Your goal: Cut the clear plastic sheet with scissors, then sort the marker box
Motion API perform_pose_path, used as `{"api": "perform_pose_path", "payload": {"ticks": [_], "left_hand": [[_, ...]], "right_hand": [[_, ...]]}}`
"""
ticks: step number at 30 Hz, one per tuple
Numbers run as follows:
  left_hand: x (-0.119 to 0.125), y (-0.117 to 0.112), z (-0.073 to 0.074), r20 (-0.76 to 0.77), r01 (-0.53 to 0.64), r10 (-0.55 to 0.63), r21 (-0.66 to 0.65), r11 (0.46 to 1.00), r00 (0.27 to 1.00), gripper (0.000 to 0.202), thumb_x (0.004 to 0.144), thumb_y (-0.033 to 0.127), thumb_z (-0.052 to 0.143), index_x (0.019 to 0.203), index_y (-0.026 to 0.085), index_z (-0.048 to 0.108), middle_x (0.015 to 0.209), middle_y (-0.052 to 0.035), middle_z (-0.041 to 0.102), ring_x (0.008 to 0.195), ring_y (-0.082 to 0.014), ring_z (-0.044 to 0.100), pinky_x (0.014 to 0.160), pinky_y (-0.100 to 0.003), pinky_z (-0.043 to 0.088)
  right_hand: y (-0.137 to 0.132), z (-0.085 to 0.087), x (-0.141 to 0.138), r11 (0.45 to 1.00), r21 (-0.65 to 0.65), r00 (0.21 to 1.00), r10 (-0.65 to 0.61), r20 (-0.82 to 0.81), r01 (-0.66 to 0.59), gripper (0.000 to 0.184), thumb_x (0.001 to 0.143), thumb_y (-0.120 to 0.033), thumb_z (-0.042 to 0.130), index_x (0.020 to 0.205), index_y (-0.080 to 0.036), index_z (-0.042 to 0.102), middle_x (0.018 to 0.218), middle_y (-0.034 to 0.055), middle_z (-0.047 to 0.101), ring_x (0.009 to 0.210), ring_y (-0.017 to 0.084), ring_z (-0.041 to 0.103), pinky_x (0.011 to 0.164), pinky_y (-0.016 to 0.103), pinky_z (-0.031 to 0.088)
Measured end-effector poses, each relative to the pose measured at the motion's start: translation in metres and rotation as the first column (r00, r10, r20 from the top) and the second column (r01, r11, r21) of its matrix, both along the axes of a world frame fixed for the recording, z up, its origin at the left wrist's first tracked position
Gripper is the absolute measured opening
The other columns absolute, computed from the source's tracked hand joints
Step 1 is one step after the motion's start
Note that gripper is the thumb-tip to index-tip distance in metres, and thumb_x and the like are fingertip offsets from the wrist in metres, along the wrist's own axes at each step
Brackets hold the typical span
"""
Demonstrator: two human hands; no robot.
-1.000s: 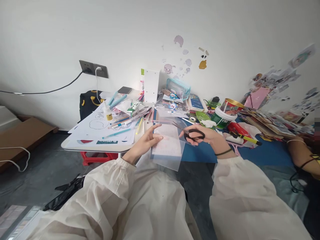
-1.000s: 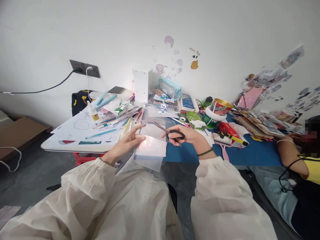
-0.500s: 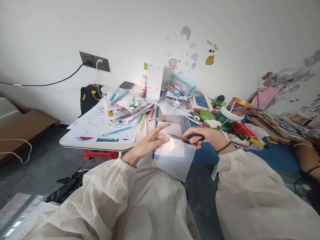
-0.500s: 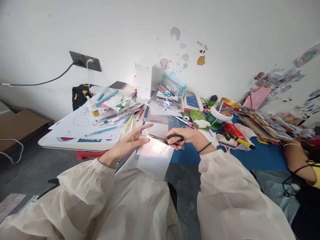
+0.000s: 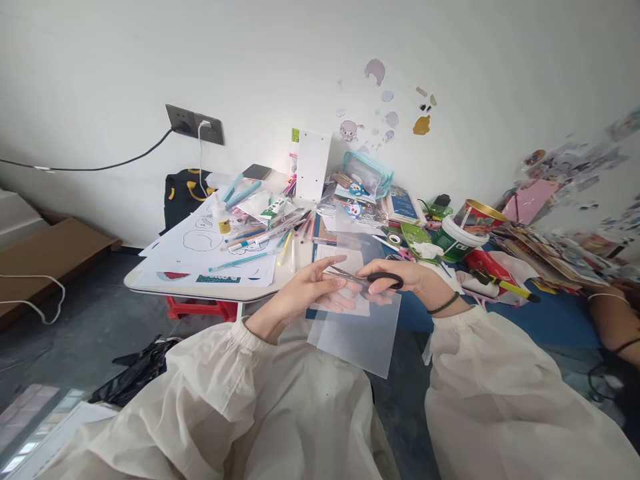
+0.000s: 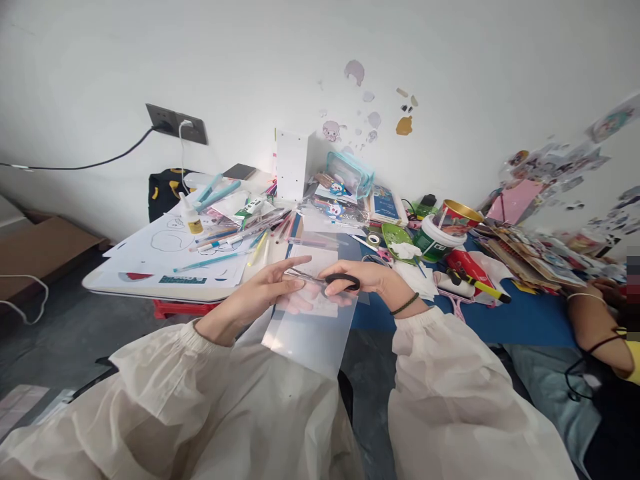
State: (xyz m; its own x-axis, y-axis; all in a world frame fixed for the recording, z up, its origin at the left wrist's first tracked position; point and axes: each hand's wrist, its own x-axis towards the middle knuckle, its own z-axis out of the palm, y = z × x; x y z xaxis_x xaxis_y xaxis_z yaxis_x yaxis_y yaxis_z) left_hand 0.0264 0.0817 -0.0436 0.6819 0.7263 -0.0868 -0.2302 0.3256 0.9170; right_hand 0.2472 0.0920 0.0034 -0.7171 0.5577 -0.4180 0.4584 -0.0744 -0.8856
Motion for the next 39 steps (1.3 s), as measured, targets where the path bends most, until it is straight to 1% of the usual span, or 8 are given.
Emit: {"api": "perform_pose_path", "payload": {"ticks": [4, 8, 12, 17, 20, 29, 35, 39], "left_hand": [[-0.001, 0.0, 0.0, 0.006, -0.007, 0.007, -0.019, 1.0, 1.0, 0.064, 0.079, 0.021, 0.068, 0.137, 0.016, 0.04, 0.098, -0.0113, 0.074, 0.068, -0.0197, 0.072, 0.058, -0.025, 0.055], [-0.001, 0.001, -0.002, 0.022, 0.014, -0.013, -0.019, 1.0, 1.0, 0.062, 0.079, 0.023, 0.069, 0.135, 0.015, 0.042, 0.1, -0.0127, 0.073, 0.068, -0.0203, 0.072, 0.057, -0.025, 0.055], [-0.001, 0.0, 0.001, 0.014, 0.005, -0.004, -0.026, 1.0, 1.0, 0.063, 0.078, 0.021, 0.069, 0.135, 0.015, 0.042, 0.099, -0.0122, 0.073, 0.068, -0.0207, 0.072, 0.057, -0.025, 0.055], [-0.001, -0.001, 0.005, -0.029, -0.046, 0.045, -0.041, 0.998, 0.999, 0.065, 0.077, 0.019, 0.07, 0.135, 0.013, 0.042, 0.098, -0.0128, 0.072, 0.068, -0.0206, 0.072, 0.057, -0.027, 0.056], [-0.002, -0.001, 0.004, -0.001, -0.038, 0.038, -0.052, 0.998, 0.999, 0.07, 0.076, 0.021, 0.072, 0.138, 0.014, 0.039, 0.099, -0.013, 0.072, 0.069, -0.0207, 0.072, 0.057, -0.026, 0.056], [-0.001, -0.001, 0.005, 0.001, -0.072, 0.072, -0.09, 0.993, 0.997, 0.085, 0.075, 0.022, 0.073, 0.144, 0.012, 0.025, 0.1, -0.0142, 0.072, 0.068, -0.0223, 0.072, 0.059, -0.028, 0.057], [0.0, 0.0, -0.004, 0.007, -0.081, 0.082, -0.068, 0.994, 0.997, 0.089, 0.075, 0.025, 0.073, 0.145, 0.011, 0.021, 0.102, -0.0161, 0.071, 0.068, -0.0227, 0.072, 0.059, -0.029, 0.058], [-0.001, 0.0, -0.009, 0.016, -0.097, 0.098, -0.062, 0.993, 0.995, 0.088, 0.078, 0.022, 0.07, 0.146, 0.012, 0.017, 0.102, -0.0156, 0.072, 0.069, -0.021, 0.073, 0.06, -0.027, 0.058]], "right_hand": [[-0.001, 0.0, -0.003, 1.0, 0.014, 0.999, -0.013, -0.041, 0.014, 0.034, 0.076, -0.048, 0.065, 0.078, -0.016, 0.057, 0.05, -0.0061, 0.048, 0.043, 0.006, 0.038, 0.039, 0.02, 0.025], [-0.002, 0.003, -0.006, 0.999, 0.031, 0.999, 0.008, -0.033, -0.007, 0.032, 0.079, -0.045, 0.065, 0.07, -0.016, 0.054, 0.047, -0.0078, 0.043, 0.043, 0.006, 0.036, 0.043, 0.02, 0.028], [-0.002, 0.007, -0.007, 0.998, 0.067, 1.0, 0.015, 0.001, -0.015, 0.034, 0.078, -0.044, 0.065, 0.065, -0.017, 0.049, 0.049, -0.0077, 0.041, 0.044, 0.006, 0.035, 0.044, 0.021, 0.026], [-0.001, 0.011, -0.01, 0.993, 0.113, 0.999, 0.02, 0.03, -0.024, 0.039, 0.077, -0.045, 0.067, 0.06, -0.018, 0.044, 0.05, -0.0086, 0.034, 0.044, 0.005, 0.03, 0.044, 0.021, 0.023], [-0.001, 0.012, -0.011, 0.987, 0.158, 0.999, 0.029, 0.046, -0.036, 0.041, 0.077, -0.046, 0.066, 0.059, -0.018, 0.044, 0.05, -0.0084, 0.034, 0.045, 0.005, 0.03, 0.044, 0.021, 0.023], [-0.001, 0.009, -0.009, 0.983, 0.178, 0.998, 0.026, 0.055, -0.035, 0.037, 0.08, -0.046, 0.063, 0.063, -0.016, 0.048, 0.048, -0.008, 0.039, 0.043, 0.005, 0.032, 0.042, 0.02, 0.025], [0.001, 0.003, -0.01, 0.986, 0.166, 0.998, -0.008, 0.063, -0.002, 0.034, 0.079, -0.045, 0.064, 0.067, -0.016, 0.05, 0.046, -0.0094, 0.037, 0.04, 0.005, 0.029, 0.04, 0.02, 0.022], [0.001, 0.001, -0.003, 0.991, 0.137, 1.0, -0.004, 0.029, 0.0, 0.033, 0.079, -0.047, 0.062, 0.077, -0.015, 0.057, 0.05, -0.0077, 0.044, 0.042, 0.006, 0.036, 0.042, 0.021, 0.029]]}}
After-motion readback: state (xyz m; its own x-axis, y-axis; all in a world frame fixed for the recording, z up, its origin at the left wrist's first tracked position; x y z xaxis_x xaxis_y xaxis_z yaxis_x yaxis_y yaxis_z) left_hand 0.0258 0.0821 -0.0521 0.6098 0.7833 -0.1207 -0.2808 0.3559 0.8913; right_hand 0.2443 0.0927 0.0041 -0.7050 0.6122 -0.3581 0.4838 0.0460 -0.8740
